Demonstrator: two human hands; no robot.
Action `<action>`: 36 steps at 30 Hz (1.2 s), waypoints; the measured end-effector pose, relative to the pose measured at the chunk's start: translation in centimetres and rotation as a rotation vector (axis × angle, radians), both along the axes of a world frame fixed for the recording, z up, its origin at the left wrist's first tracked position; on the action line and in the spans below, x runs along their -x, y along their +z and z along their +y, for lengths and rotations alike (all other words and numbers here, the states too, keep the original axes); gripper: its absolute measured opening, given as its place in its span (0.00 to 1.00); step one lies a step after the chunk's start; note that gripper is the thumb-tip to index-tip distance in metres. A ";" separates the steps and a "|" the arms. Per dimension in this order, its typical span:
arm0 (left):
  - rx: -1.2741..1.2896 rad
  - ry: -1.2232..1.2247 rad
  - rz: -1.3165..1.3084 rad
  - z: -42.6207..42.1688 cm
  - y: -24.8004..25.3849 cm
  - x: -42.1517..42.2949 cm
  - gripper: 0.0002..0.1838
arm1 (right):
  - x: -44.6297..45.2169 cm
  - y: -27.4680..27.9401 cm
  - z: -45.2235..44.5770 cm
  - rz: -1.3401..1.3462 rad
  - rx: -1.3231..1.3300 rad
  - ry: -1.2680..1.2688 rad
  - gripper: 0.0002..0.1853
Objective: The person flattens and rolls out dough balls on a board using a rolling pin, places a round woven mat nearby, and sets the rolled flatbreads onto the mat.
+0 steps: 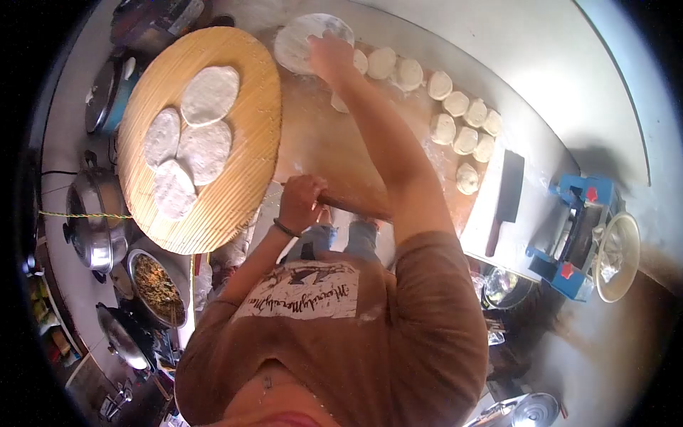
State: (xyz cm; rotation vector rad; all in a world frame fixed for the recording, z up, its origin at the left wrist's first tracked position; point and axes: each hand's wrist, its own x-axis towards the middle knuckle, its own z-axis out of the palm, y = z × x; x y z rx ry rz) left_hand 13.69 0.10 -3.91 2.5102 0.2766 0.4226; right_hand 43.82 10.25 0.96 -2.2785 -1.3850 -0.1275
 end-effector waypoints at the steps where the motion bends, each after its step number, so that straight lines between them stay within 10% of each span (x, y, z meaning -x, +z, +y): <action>1: 0.021 -0.008 0.003 0.2 0.2 -0.1 0.18 | -0.6 -0.8 2.3 0.007 0.109 0.022 0.12; 7: 0.003 -0.008 -0.014 0.9 -0.1 0.0 0.18 | -3.3 -4.8 5.8 0.018 0.168 0.003 0.10; 9: 0.015 -0.007 -0.016 0.9 -0.4 0.1 0.17 | -3.9 -2.5 2.8 0.166 -0.066 0.001 0.09; 12: 0.014 0.002 -0.049 0.9 -0.1 0.1 0.13 | -4.0 3.5 -7.5 0.818 0.272 0.149 0.12; 19: -0.017 0.001 0.038 0.4 -0.4 1.2 0.19 | 4.6 -8.8 -28.5 0.052 0.193 0.063 0.26; 27: -0.072 -0.017 0.050 -0.4 -0.1 1.5 0.21 | 6.7 -8.8 -32.2 0.007 0.095 -0.102 0.25; 31: -0.112 -0.014 0.127 -1.1 0.7 1.2 0.20 | 7.2 -8.5 -25.4 -0.072 -0.035 0.298 0.22; 34: -0.145 0.083 0.043 -0.8 0.2 1.4 0.19 | 5.0 -7.9 -29.9 0.264 0.066 -0.004 0.19; 36: -0.188 0.187 0.078 -0.3 0.3 1.5 0.19 | 3.6 -4.6 -35.0 0.160 -0.329 -0.335 0.17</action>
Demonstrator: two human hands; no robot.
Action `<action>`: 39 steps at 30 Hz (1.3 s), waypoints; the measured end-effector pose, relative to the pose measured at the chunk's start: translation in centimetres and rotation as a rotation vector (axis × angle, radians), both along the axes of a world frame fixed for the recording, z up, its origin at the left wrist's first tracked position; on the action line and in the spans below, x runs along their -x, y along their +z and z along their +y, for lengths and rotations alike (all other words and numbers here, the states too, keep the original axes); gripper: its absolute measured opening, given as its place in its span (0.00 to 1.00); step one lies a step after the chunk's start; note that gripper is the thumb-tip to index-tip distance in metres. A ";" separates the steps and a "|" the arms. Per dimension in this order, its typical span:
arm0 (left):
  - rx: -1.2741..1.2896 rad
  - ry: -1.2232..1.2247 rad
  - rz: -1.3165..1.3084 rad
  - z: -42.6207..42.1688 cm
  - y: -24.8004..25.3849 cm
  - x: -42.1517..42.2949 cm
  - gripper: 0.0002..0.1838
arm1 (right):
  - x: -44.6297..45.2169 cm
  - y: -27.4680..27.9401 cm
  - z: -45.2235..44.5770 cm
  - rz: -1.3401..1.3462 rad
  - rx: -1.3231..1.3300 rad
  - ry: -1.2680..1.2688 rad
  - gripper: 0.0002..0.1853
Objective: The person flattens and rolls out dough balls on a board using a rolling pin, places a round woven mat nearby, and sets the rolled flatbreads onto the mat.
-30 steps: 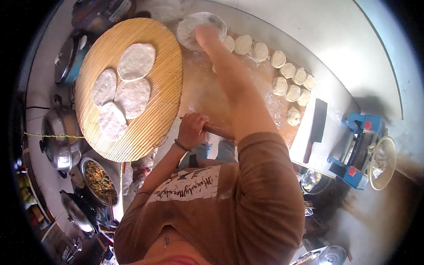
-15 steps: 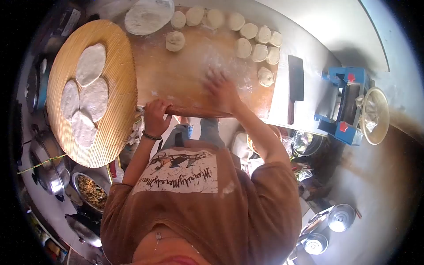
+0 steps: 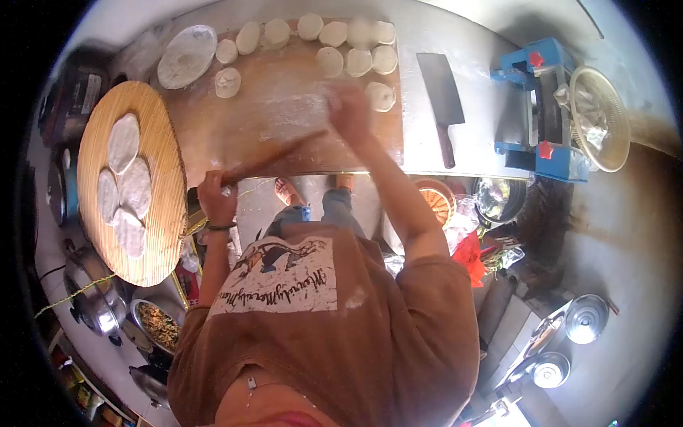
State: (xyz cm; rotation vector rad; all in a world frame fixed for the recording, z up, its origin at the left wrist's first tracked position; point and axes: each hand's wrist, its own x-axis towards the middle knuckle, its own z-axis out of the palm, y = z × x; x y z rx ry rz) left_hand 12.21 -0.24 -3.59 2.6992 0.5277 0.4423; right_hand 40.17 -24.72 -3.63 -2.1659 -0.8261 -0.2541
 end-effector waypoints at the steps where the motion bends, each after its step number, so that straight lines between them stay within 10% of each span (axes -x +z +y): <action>1: -0.001 0.054 0.005 0.2 -0.2 0.0 0.18 | -1.4 -0.9 -2.7 -0.181 0.138 -0.226 0.19; 3: -0.010 0.162 0.016 1.3 -1.0 -0.4 0.18 | -2.8 0.7 -6.0 -0.137 0.322 -0.344 0.21; 11: -0.074 0.243 -0.064 3.2 -3.4 -3.3 0.16 | 1.6 -1.6 -3.1 -0.157 0.320 0.504 0.23; 20: -0.140 0.274 -0.048 3.4 -4.5 -4.0 0.18 | 6.1 -4.8 0.4 -0.001 0.205 0.058 0.28; 35: -0.107 0.293 -0.043 3.1 -3.8 -4.2 0.20 | 5.0 -1.8 3.4 -0.230 0.539 0.406 0.37; 38: -0.090 0.297 -0.044 3.2 -4.0 -4.3 0.20 | 1.1 -2.0 3.3 0.725 -0.110 0.340 0.37; 39: -0.080 0.291 -0.045 3.1 -3.9 -4.0 0.20 | 1.2 -1.6 3.0 0.537 0.080 0.289 0.36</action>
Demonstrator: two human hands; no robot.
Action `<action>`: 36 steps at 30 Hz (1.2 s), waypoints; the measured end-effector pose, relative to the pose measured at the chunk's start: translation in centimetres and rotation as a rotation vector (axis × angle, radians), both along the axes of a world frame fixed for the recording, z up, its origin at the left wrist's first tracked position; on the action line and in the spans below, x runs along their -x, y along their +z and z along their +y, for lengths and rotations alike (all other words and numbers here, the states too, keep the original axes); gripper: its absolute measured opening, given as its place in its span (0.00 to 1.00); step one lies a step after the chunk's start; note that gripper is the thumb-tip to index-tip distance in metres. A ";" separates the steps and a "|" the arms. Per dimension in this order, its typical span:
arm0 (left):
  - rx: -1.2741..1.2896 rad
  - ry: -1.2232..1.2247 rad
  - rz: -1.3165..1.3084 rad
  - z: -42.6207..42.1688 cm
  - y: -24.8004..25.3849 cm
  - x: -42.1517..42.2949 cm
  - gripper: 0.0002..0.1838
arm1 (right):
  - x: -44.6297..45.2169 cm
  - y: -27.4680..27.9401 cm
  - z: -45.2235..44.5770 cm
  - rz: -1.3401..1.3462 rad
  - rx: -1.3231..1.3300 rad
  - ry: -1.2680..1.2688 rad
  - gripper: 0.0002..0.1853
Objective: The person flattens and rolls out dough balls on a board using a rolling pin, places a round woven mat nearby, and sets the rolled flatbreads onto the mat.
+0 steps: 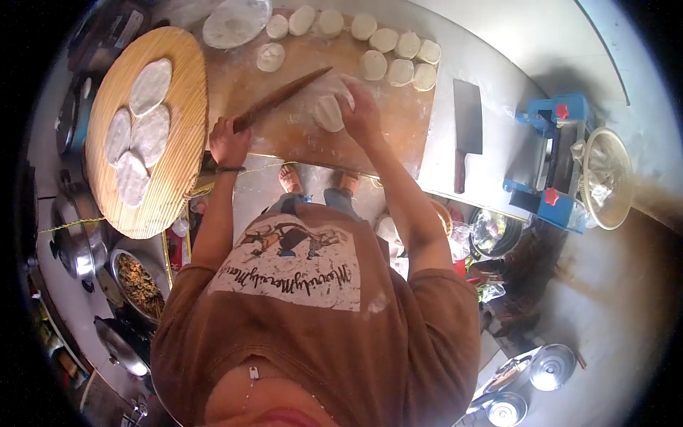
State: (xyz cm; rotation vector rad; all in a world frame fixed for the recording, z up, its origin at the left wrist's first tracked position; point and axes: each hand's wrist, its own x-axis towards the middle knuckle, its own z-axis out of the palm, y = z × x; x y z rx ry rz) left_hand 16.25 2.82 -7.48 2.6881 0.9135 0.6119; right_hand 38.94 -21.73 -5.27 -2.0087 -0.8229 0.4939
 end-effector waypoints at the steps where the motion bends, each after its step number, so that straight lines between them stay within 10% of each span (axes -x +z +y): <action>1: 0.003 -0.008 -0.007 0.2 0.1 -0.1 0.20 | 0.2 0.3 -0.3 -0.220 0.156 -0.001 0.36; 3: -0.023 -0.012 -0.009 0.2 0.2 -0.2 0.20 | 1.1 1.4 -0.2 -0.479 0.343 0.014 0.30; 6: -0.042 -0.006 0.005 0.1 0.1 -0.1 0.20 | 0.7 2.1 0.3 -0.172 0.526 0.114 0.23; 9: -0.016 -0.013 0.005 0.2 0.4 -0.1 0.21 | 1.0 2.7 -0.9 -0.180 0.189 0.027 0.18; 23: -0.024 -0.023 0.022 0.6 -0.2 -0.2 0.22 | 4.8 -0.3 -0.3 -0.867 0.137 0.310 0.30; 33: 0.002 -0.037 -0.009 0.4 0.1 0.1 0.23 | 0.9 1.3 -2.7 -0.583 0.399 0.076 0.26; 36: 0.047 -0.036 -0.001 0.4 0.1 0.4 0.25 | 0.1 2.8 -2.1 -0.120 0.623 0.103 0.20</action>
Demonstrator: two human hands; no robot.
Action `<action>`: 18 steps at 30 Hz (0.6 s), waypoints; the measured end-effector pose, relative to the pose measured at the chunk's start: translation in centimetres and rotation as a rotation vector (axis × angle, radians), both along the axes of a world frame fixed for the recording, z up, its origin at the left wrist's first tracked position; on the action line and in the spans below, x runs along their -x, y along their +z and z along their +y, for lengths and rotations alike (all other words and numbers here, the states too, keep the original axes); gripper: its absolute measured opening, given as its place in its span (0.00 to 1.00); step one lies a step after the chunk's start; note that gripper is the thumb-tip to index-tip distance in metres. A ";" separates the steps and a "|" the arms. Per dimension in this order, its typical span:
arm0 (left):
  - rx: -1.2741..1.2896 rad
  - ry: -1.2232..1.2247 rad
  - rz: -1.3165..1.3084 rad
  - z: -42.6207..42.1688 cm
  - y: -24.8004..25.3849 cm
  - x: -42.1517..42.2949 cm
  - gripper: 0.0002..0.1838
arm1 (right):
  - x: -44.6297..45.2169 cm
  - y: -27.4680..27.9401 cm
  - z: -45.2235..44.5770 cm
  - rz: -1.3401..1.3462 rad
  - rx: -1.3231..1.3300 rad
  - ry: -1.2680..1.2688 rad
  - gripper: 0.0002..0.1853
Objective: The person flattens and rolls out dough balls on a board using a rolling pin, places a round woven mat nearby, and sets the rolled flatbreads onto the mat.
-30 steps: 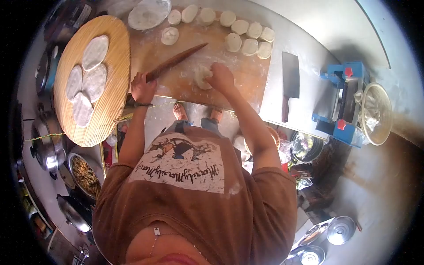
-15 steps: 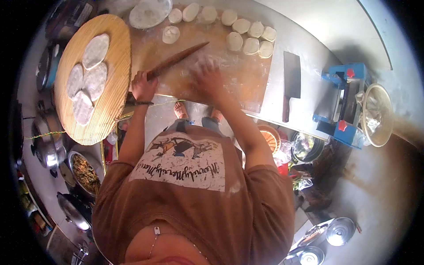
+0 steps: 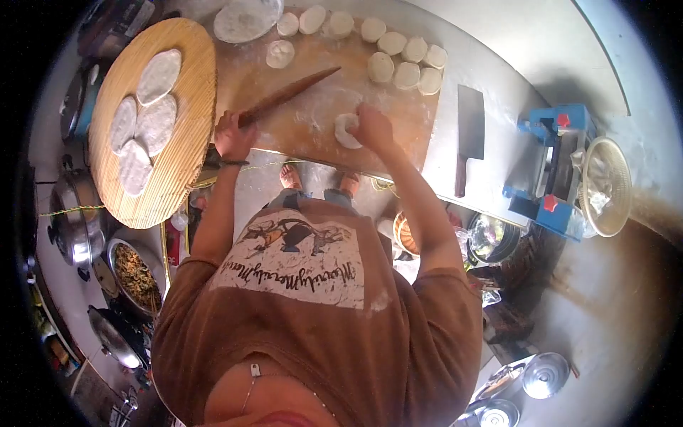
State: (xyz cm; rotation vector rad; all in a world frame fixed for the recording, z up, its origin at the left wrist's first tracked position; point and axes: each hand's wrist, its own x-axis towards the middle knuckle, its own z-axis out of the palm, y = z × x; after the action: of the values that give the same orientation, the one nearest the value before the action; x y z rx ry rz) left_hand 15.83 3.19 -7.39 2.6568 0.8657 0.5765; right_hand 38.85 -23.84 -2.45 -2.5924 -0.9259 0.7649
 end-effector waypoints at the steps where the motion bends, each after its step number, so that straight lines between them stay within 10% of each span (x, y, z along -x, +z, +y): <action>1: 0.016 -0.001 0.003 0.1 0.1 0.0 0.25 | 0.1 0.7 0.1 -0.023 -0.131 -0.012 0.18; 9: 0.065 0.023 -0.212 -1.0 2.3 0.0 0.19 | 2.3 0.9 -1.4 -0.529 -0.578 0.591 0.12; 15: -0.057 -0.217 -0.068 -4.5 5.1 -2.7 0.23 | 2.4 3.2 -6.0 -0.486 -0.654 0.004 0.23; 18: -0.079 -0.340 0.052 -8.0 3.0 -5.5 0.32 | 1.1 0.1 -5.8 -0.603 -0.437 0.188 0.33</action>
State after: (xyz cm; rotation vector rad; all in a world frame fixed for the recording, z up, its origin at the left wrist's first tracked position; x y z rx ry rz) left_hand 21.37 -4.80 -4.35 2.8131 0.3937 0.4663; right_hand 37.72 -29.63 -2.31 -2.3742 -1.3329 -0.2058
